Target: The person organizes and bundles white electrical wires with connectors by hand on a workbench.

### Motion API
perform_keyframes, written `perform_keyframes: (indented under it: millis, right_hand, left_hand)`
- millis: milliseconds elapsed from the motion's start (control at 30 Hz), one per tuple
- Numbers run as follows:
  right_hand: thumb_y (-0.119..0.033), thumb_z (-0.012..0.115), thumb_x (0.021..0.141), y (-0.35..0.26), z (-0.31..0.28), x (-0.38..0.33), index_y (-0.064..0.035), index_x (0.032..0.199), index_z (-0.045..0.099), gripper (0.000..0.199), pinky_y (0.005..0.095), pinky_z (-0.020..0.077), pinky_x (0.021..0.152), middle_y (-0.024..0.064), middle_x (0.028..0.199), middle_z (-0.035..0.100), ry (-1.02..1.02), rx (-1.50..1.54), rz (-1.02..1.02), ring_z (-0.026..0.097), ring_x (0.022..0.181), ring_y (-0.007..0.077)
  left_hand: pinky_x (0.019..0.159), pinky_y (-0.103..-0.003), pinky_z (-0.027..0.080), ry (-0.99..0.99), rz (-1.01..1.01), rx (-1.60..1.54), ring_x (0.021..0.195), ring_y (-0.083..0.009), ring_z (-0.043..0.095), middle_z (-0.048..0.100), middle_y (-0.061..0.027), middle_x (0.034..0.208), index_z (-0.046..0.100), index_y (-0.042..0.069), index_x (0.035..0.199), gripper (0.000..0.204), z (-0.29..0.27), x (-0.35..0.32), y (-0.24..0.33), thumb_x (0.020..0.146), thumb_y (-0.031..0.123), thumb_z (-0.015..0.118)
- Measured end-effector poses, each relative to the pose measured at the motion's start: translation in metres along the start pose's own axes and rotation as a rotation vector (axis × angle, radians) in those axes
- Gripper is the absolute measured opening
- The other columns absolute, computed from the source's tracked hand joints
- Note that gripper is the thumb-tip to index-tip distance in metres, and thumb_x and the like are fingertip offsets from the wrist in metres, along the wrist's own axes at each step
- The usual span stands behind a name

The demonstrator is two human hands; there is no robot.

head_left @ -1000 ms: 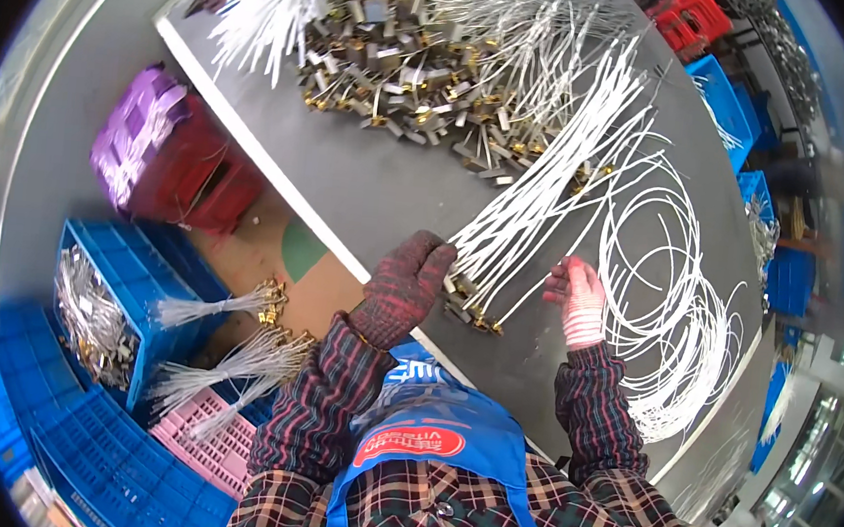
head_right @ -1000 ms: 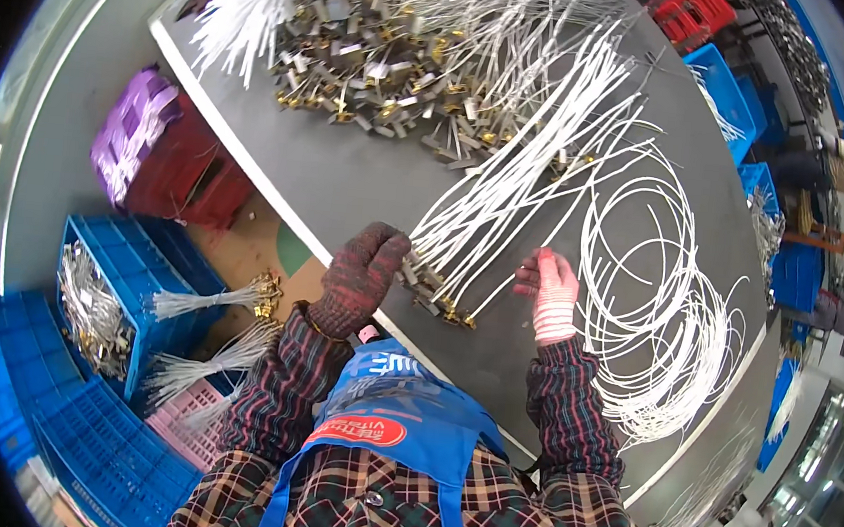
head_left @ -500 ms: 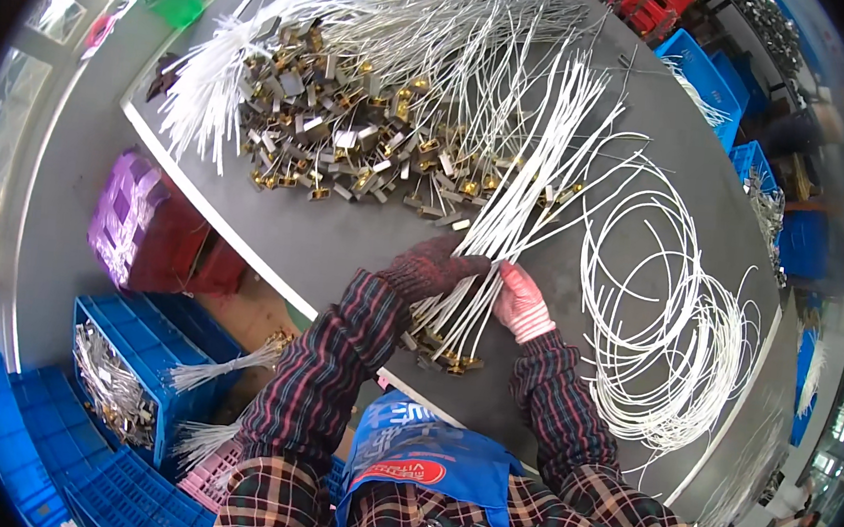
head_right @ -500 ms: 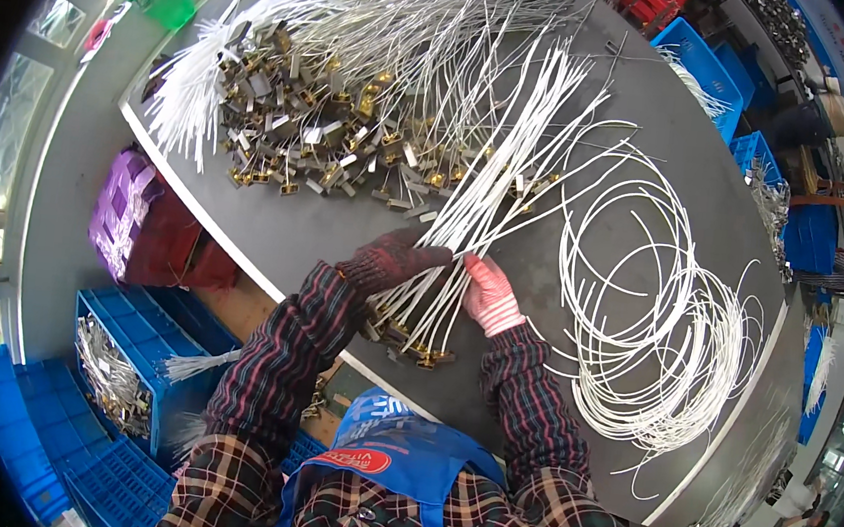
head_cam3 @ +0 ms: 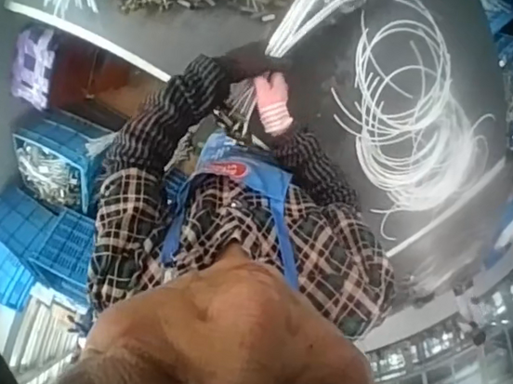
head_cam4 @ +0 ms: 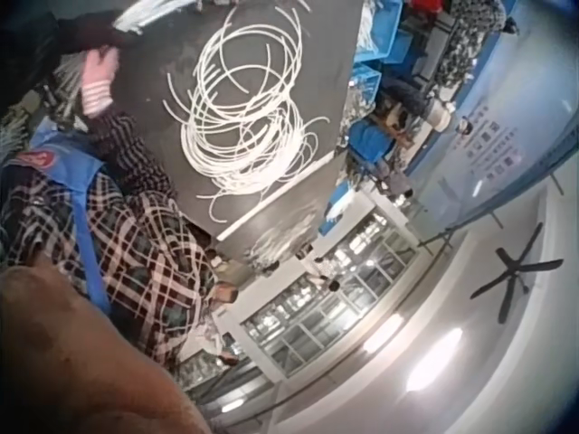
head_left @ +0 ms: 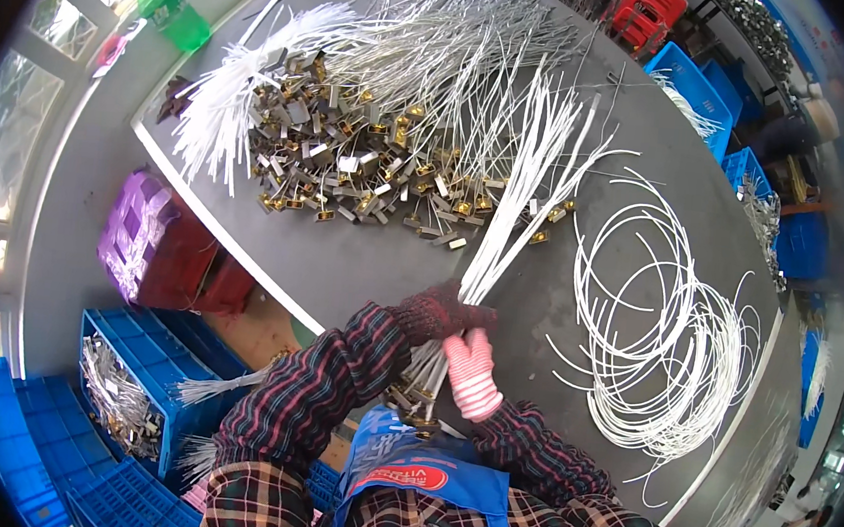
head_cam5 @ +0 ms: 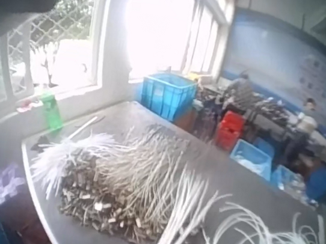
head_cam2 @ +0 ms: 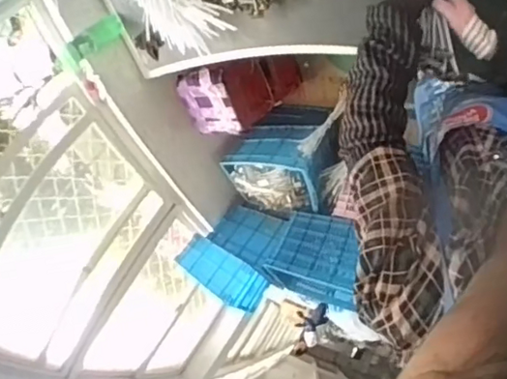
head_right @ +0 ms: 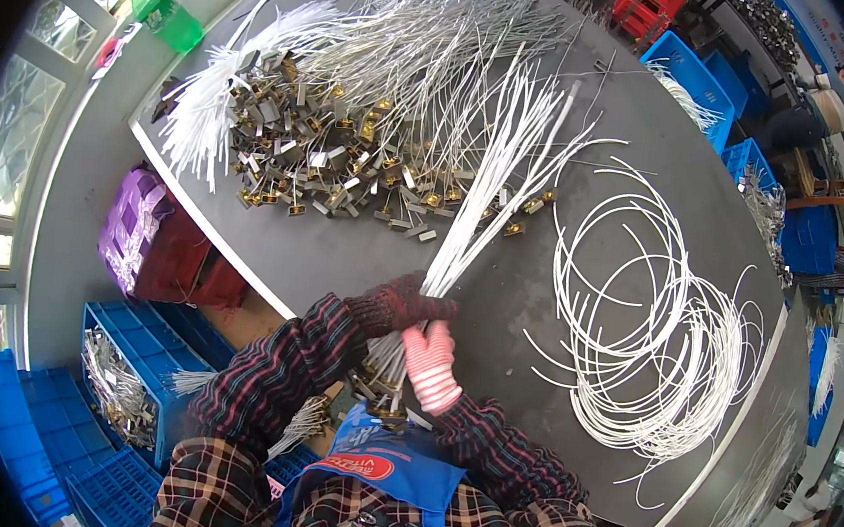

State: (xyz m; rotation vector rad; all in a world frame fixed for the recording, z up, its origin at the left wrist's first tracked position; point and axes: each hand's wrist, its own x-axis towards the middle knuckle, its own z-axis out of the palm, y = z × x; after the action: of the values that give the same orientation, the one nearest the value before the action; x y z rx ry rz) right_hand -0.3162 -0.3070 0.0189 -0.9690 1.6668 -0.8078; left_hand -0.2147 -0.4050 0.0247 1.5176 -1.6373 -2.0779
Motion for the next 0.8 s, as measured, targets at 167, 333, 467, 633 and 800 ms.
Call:
perform_keyframes:
  millis: [167, 333, 467, 633, 800]
  right_hand:
    - [-0.026, 0.066, 0.080, -0.003, 0.009, -0.017, -0.0016, 0.134, 0.035, 0.067, 0.0363, 0.0450, 0.088, 0.0226, 0.108, 0.060, -0.173, -0.090, -0.223, 0.058, 0.104, 0.0358]
    - [-0.033, 0.064, 0.086, -0.002, -0.021, 0.007, -0.0011, 0.130, 0.041, 0.059, 0.0352, 0.0522, 0.079, 0.0144, 0.119, 0.054, -0.333, 0.470, 0.171, 0.057, 0.104, 0.0259]
    - [-0.039, 0.065, 0.083, 0.015, -0.007, 0.053, -0.0040, 0.128, 0.043, 0.061, 0.0532, 0.0408, 0.093, 0.0131, 0.124, 0.051, -0.379, 1.071, 0.160, 0.046, 0.118, 0.0311]
    - [-0.049, 0.064, 0.080, 0.026, 0.022, 0.061, -0.0008, 0.118, 0.052, 0.062, 0.0578, 0.0434, 0.090, 0.0119, 0.114, 0.058, -0.417, 1.351, 0.306, 0.054, 0.107, 0.0318]
    - [-0.032, 0.061, 0.086, 0.020, 0.021, 0.023, -0.0155, 0.131, 0.046, 0.050, 0.0627, 0.0335, 0.098, 0.0108, 0.116, 0.059, -0.634, 1.410, 0.343, 0.056, 0.105, 0.0316]
  left_hand:
    - [0.080, -0.033, 0.047, -0.097, 0.143, 0.106, 0.085, -0.0192, 0.060, 0.065, -0.0141, 0.096, 0.064, 0.000, 0.099, 0.034, -0.030, 0.002, -0.031, 0.082, 0.029, 0.062]
    - [0.078, -0.034, 0.048, -0.088, -0.035, 0.015, 0.085, -0.0186, 0.062, 0.065, -0.0124, 0.084, 0.064, 0.000, 0.098, 0.031, -0.043, -0.048, -0.031, 0.081, 0.025, 0.061]
    - [0.066, -0.033, 0.050, -0.166, -0.114, -0.037, 0.071, -0.0186, 0.063, 0.066, -0.0131, 0.080, 0.061, -0.003, 0.104, 0.038, -0.032, -0.087, -0.070, 0.079, 0.025, 0.064]
    - [0.067, -0.035, 0.049, -0.124, -0.092, 0.116, 0.071, -0.0192, 0.063, 0.066, -0.0119, 0.083, 0.062, 0.000, 0.097, 0.035, -0.005, -0.164, -0.157, 0.079, 0.030, 0.065]
    - [0.062, -0.031, 0.049, -0.188, -0.194, 0.001, 0.063, -0.0145, 0.061, 0.065, -0.0076, 0.071, 0.064, 0.001, 0.092, 0.029, -0.002, -0.235, -0.184, 0.079, 0.027, 0.067]
